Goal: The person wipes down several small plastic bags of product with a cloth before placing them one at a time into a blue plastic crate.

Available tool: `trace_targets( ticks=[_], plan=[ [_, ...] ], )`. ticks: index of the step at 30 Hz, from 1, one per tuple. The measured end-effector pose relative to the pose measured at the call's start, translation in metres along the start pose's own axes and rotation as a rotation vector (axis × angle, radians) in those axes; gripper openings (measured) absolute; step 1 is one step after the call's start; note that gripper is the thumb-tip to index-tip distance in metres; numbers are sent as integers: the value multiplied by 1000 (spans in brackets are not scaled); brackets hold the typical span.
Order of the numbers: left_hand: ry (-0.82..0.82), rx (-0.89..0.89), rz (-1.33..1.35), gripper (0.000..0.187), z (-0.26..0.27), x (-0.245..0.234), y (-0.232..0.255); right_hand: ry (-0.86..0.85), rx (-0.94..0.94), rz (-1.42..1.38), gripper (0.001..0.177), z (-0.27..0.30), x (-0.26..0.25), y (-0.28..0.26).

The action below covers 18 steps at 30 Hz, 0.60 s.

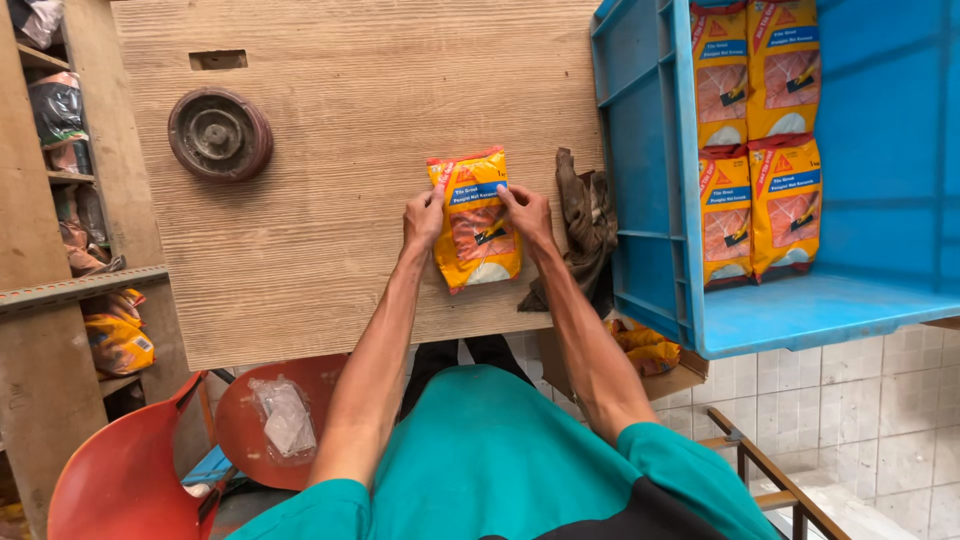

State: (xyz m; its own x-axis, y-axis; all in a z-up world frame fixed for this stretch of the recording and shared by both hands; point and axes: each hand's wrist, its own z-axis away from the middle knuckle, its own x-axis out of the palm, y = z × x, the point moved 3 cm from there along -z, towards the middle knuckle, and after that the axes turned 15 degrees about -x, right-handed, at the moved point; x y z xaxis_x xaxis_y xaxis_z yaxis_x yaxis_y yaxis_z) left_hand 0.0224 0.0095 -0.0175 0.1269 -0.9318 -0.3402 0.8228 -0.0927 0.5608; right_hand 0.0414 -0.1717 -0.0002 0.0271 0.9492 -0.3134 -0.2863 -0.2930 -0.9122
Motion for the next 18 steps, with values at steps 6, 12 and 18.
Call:
trace_targets(
  ticks=[6, 12, 18],
  plan=[
    [-35, -65, 358, 35, -4, 14, -14, 19, -20, -199, 31, -6, 4, 1],
    [-13, -79, 121, 45, 4, 13, -29, -44, -53, 206, 37, 27, 1, 20],
    [32, -97, 148, 41, 17, 6, -36, -105, -44, 118, 34, 30, -3, 9]
  ],
)
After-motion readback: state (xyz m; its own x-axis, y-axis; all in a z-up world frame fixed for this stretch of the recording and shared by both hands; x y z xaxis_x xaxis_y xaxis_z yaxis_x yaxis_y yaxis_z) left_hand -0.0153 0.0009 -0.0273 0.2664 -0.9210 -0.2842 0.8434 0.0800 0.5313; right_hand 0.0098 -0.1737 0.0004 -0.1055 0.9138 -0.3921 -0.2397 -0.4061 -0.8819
